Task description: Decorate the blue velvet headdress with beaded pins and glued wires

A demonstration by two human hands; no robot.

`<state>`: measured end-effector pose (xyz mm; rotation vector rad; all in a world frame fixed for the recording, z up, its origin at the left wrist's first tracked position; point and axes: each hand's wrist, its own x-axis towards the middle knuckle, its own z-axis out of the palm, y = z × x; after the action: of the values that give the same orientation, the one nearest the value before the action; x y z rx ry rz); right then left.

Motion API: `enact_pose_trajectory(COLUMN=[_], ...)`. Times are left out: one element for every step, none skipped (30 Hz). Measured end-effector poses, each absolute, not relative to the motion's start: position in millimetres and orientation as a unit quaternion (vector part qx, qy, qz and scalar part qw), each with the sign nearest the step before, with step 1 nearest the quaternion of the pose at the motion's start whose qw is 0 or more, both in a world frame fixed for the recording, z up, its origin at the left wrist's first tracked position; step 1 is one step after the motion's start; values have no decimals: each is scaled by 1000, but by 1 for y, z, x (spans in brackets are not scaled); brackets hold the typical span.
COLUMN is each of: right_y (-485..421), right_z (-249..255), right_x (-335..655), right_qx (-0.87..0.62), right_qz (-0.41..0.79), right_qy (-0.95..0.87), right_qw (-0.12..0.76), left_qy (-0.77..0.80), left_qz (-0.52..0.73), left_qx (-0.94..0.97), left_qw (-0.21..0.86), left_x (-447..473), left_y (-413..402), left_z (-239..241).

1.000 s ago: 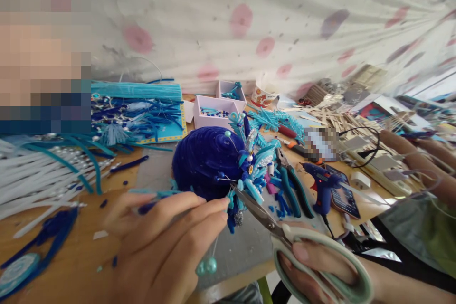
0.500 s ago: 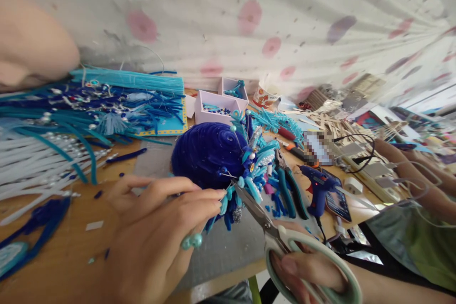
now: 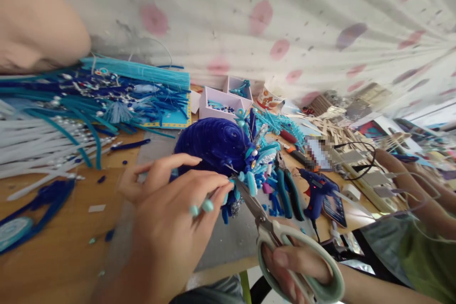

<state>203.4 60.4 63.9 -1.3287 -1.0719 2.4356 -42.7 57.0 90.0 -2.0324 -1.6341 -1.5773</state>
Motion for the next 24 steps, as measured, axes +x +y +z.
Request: enact_pose_trajectory(right_y=[60, 60, 61, 61, 61, 62, 63, 65, 66, 67, 69, 70, 70, 71, 71, 72, 73, 74, 76, 79, 82, 85, 88, 91], right_z=[64, 64, 65, 66, 67, 70, 72, 76, 79, 82, 84, 85, 86, 85, 83, 81, 78, 75, 72, 70, 69, 68, 67, 67], right_x=[203, 203, 203, 204, 204, 205, 205, 206, 206, 207, 207, 208, 208, 209, 210, 211, 213, 215, 217, 219, 221, 222, 223, 224], right_qx=[-431, -419, -409, -404, -408, -419, -437, -452, -461, -462, -455, -444, -435, -426, -419, -416, -414, -410, -402, -393, -384, -374, -366, -360], right_qz=[823, 828, 832, 832, 827, 820, 811, 802, 795, 788, 784, 781, 780, 783, 789, 793, 794, 795, 793, 791, 788, 787, 786, 786], right_qy=[-362, -364, -366, -370, -374, -376, -376, -378, -386, -400, -419, -436, -448, -452, -448, -444, -443, -446, -455, -467, -478, -488, -494, -499], right_qw=[80, 79, 81, 90, 100, 104, 104, 99, 86, 70, 57, 48, 41, 34, 32, 33, 34, 35, 40, 47, 53, 57, 60, 62], left_qy=[-532, -526, -521, -517, -512, -506, -500, -494, -487, -480, -474, -470, -468, -469, -469, -467, -463, -457, -450, -446, -445, -444, -440, -442], left_qz=[-525, -531, -536, -538, -541, -543, -545, -549, -555, -560, -564, -565, -567, -567, -567, -565, -564, -559, -554, -549, -546, -542, -542, -544], left_qx=[-663, -663, -663, -665, -667, -670, -672, -674, -674, -675, -676, -678, -678, -678, -678, -680, -684, -692, -700, -707, -710, -714, -716, -713], left_qw=[47, 47, 44, 38, 29, 24, 23, 23, 22, 17, 9, 0, -7, -11, -12, -13, -13, -12, -10, -6, 1, 8, 15, 12], left_x=[-43, -44, -45, -45, -45, -45, -45, -44, -43, -43, -42, -42, -42, -42, -42, -42, -43, -43, -44, -44, -44, -43, -42, -41], left_y=[58, 58, 58, 59, 59, 58, 58, 57, 56, 54, 53, 52, 51, 50, 50, 49, 49, 49, 49, 49, 49, 48, 46, 44], left_z=[89, 87, 86, 85, 85, 83, 82, 80, 78, 76, 73, 70, 68, 66, 65, 64, 65, 65, 66, 67, 68, 67, 66, 64])
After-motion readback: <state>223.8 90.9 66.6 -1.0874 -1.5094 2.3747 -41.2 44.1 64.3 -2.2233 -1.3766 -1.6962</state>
